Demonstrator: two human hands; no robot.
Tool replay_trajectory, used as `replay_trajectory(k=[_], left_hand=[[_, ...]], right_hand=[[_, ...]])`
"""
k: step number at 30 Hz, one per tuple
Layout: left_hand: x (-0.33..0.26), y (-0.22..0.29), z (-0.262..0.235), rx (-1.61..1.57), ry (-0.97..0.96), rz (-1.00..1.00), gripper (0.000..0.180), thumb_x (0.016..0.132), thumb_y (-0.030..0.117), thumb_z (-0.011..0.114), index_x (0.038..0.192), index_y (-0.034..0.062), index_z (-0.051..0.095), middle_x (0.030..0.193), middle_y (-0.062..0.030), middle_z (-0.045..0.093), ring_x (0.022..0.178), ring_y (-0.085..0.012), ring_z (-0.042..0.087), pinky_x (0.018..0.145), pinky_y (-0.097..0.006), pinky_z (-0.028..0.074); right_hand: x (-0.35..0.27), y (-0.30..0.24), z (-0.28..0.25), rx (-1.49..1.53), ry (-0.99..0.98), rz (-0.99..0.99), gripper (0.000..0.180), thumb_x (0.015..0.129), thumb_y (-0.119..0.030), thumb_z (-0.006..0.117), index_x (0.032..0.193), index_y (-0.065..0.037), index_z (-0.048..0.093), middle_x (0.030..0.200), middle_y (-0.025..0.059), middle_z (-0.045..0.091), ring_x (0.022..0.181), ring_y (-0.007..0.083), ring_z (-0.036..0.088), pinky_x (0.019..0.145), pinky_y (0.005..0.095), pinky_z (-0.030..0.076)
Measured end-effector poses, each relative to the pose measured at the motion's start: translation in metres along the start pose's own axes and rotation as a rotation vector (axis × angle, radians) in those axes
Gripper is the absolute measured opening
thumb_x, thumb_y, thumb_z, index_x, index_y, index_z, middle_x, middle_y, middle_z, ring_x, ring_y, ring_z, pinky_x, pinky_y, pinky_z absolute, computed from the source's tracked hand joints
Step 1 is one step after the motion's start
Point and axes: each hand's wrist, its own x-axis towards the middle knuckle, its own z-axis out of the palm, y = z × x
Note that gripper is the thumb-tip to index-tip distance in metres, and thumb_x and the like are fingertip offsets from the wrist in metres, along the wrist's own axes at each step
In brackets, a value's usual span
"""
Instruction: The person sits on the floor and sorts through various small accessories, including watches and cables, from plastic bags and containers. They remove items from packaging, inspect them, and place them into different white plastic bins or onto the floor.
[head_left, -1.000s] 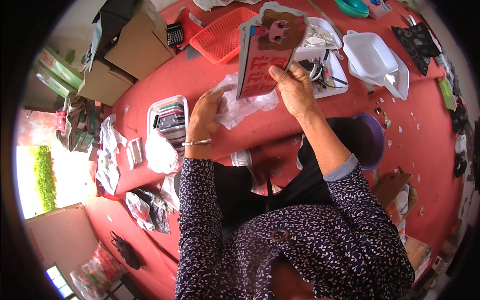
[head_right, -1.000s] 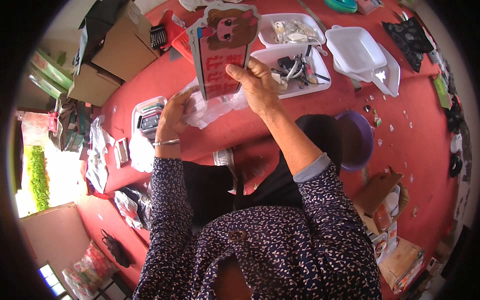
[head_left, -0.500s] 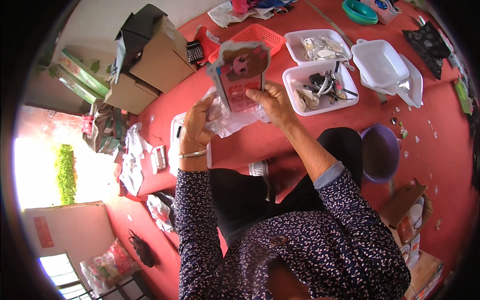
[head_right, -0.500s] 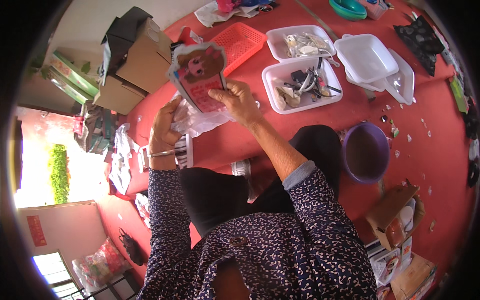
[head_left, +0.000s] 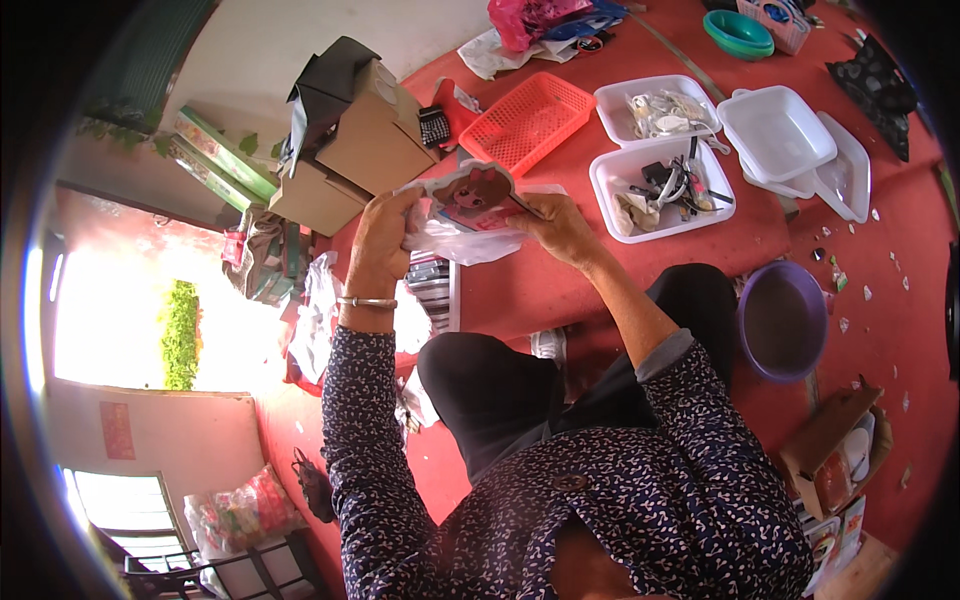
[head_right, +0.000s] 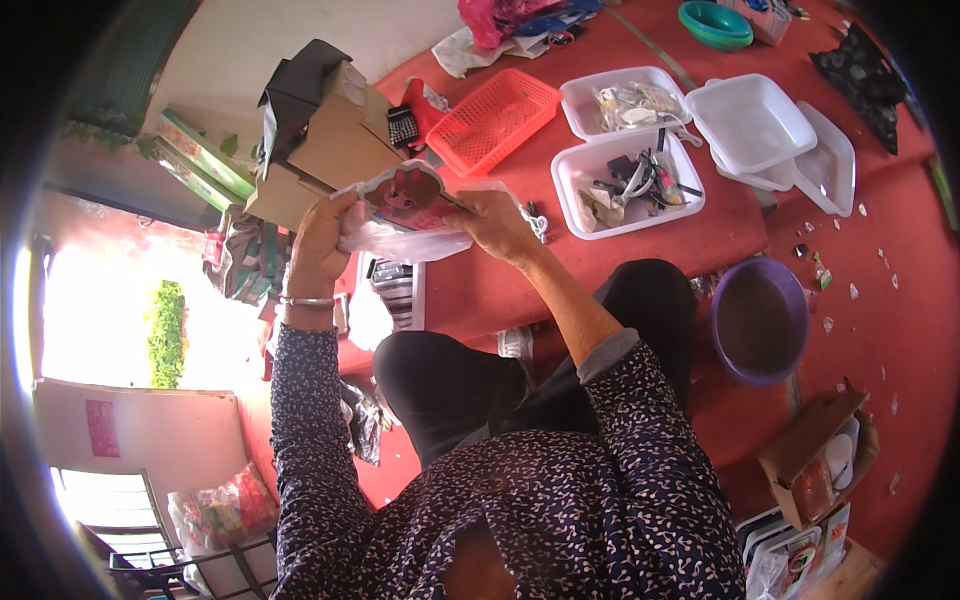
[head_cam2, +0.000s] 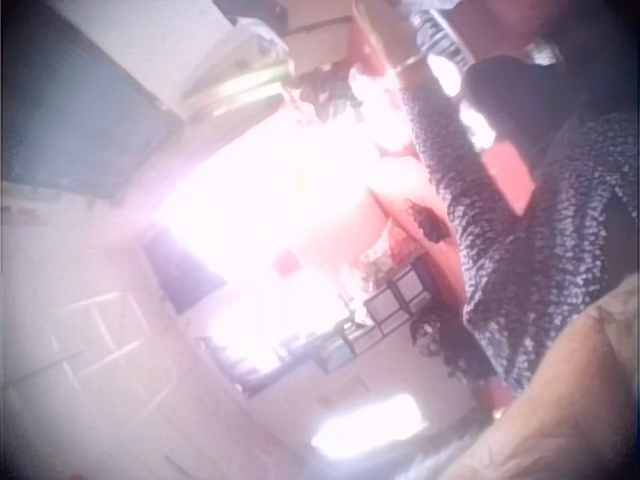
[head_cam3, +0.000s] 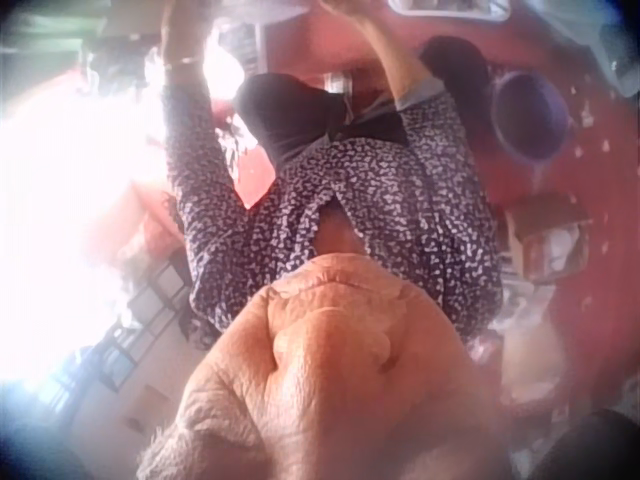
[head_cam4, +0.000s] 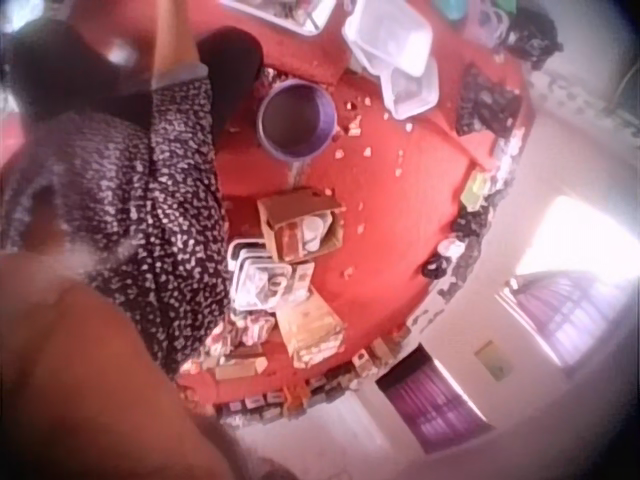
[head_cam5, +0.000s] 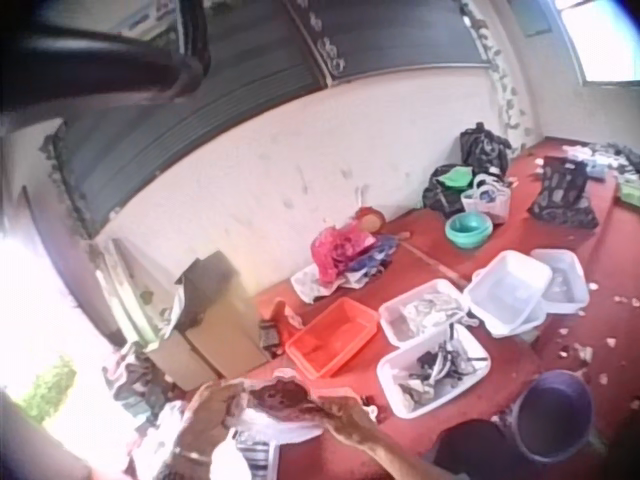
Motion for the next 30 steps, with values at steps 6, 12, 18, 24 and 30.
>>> replay_trajectory(k=[6, 12, 18, 24, 30], left_hand=[[-0.011, 0.014, 0.009, 0.635, 0.106, 0.269, 0.015, 0.072, 0.011, 0.059, 0.068, -0.0034, 0.058, 0.054, -0.0042, 0.049, 0.047, -0.0097, 0.046, 0.044, -0.025, 0.037], [-0.021, 0.018, 0.020, 0.806, 0.027, 0.382, 0.016, 0.072, 0.011, 0.057, 0.067, -0.0041, 0.056, 0.053, -0.0059, 0.050, 0.050, -0.0095, 0.047, 0.047, -0.026, 0.038], [-0.011, 0.001, 0.005, 0.305, -0.190, 0.085, 0.018, 0.080, 0.008, 0.050, 0.093, 0.0002, 0.059, 0.075, 0.0010, 0.055, 0.066, -0.0057, 0.049, 0.057, -0.020, 0.040], [-0.019, 0.005, 0.033, 0.119, -0.216, 0.077, 0.022, 0.084, 0.012, 0.046, 0.099, 0.0014, 0.057, 0.074, 0.0001, 0.054, 0.063, -0.0074, 0.051, 0.055, -0.021, 0.042], [-0.031, 0.013, 0.048, 0.022, -0.282, 0.055, 0.023, 0.084, 0.012, 0.045, 0.099, -0.0006, 0.057, 0.069, -0.0002, 0.052, 0.058, -0.0068, 0.049, 0.050, -0.020, 0.039]], right_hand=[[-0.002, -0.006, 0.006, 0.228, 0.050, -0.033, 0.021, 0.072, -0.005, 0.056, 0.092, 0.002, 0.060, 0.078, 0.0029, 0.059, 0.072, 0.0099, 0.050, 0.068, 0.0244, 0.040], [-0.008, -0.011, -0.003, 0.039, -0.047, 0.050, 0.022, 0.071, -0.001, 0.054, 0.093, 0.003, 0.059, 0.081, 0.0021, 0.058, 0.072, 0.0107, 0.051, 0.067, 0.0249, 0.041], [-0.007, -0.025, -0.005, 0.660, 0.072, -0.044, 0.030, 0.073, 0.008, 0.050, 0.101, 0.000, 0.056, 0.095, 0.0066, 0.060, 0.084, 0.0135, 0.056, 0.079, 0.0275, 0.044], [-0.009, -0.022, 0.011, 0.708, 0.209, -0.061, 0.027, 0.072, 0.006, 0.054, 0.097, -0.001, 0.057, 0.087, 0.0026, 0.059, 0.079, 0.0125, 0.053, 0.075, 0.0269, 0.044], [-0.014, -0.005, 0.013, 0.435, 0.030, -0.006, 0.014, 0.068, 0.008, 0.060, 0.079, 0.000, 0.061, 0.082, 0.0039, 0.060, 0.079, 0.0118, 0.056, 0.070, 0.0238, 0.046]])
